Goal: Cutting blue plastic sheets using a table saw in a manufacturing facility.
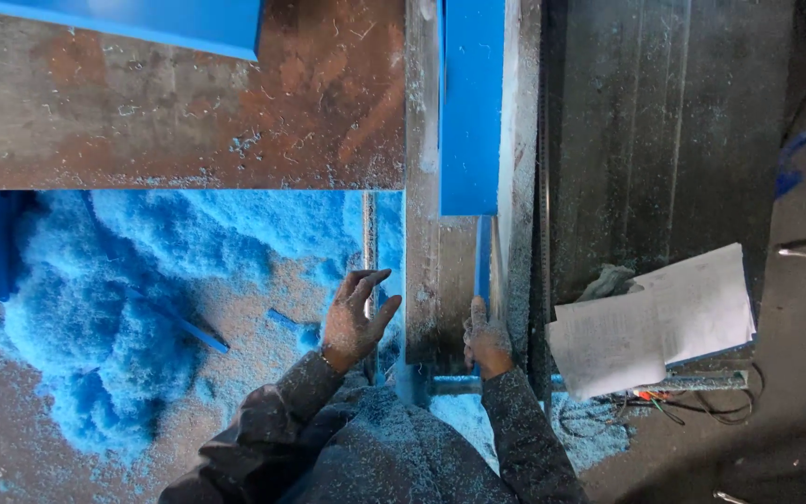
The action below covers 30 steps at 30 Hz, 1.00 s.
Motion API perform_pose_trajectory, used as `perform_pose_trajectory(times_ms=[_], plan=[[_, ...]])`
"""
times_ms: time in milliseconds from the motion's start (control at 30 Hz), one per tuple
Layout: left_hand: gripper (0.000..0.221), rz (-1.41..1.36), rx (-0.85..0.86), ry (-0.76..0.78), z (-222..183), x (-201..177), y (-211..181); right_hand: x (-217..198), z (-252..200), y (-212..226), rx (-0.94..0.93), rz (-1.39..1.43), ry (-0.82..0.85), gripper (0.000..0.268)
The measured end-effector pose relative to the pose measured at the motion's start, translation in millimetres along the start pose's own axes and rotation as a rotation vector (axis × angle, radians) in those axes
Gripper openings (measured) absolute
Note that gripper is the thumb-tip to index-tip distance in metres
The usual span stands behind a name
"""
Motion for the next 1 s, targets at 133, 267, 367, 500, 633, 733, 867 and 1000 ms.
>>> perform_pose_trajectory(times_ms=[133,267,367,500,633,733,867,1000], plan=[[0.046,0.014,0.016,-0.072,61,-41,-11,-2,6,10,0.009,-0.028,-0.003,0.064],[0.043,0.140,0.126,-0.190,148,-79,-11,4,14,26,-0.013,0.001,0.054,0.064],[0.037,0.248,0.226,-0.238,228,-88,-5,5,9,43,0.006,0.019,0.046,0.062],[0.038,0.469,0.333,-0.156,355,-63,10,10,6,67,0.018,0.033,0.055,0.061],[0.041,0.569,0.448,-0.055,453,-14,11,13,13,73,0.071,0.045,0.006,0.059],[0.044,0.643,0.512,0.076,513,41,13,15,14,79,0.107,0.022,-0.007,0.064],[0.055,0.908,0.480,0.251,574,110,18,16,23,83,0.073,0.034,-0.003,0.064],[0.075,1.209,0.364,0.490,594,134,12,22,33,81,0.111,0.112,0.021,0.061]])
Point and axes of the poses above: each hand's wrist, its own z-axis towards the middle knuckle, its own x-axis out of the palm, y = z × x, the point moved 8 cm from there along z, towards the middle knuckle, and after that the axes turned 3 degrees about -x, right-handed, at the moved point
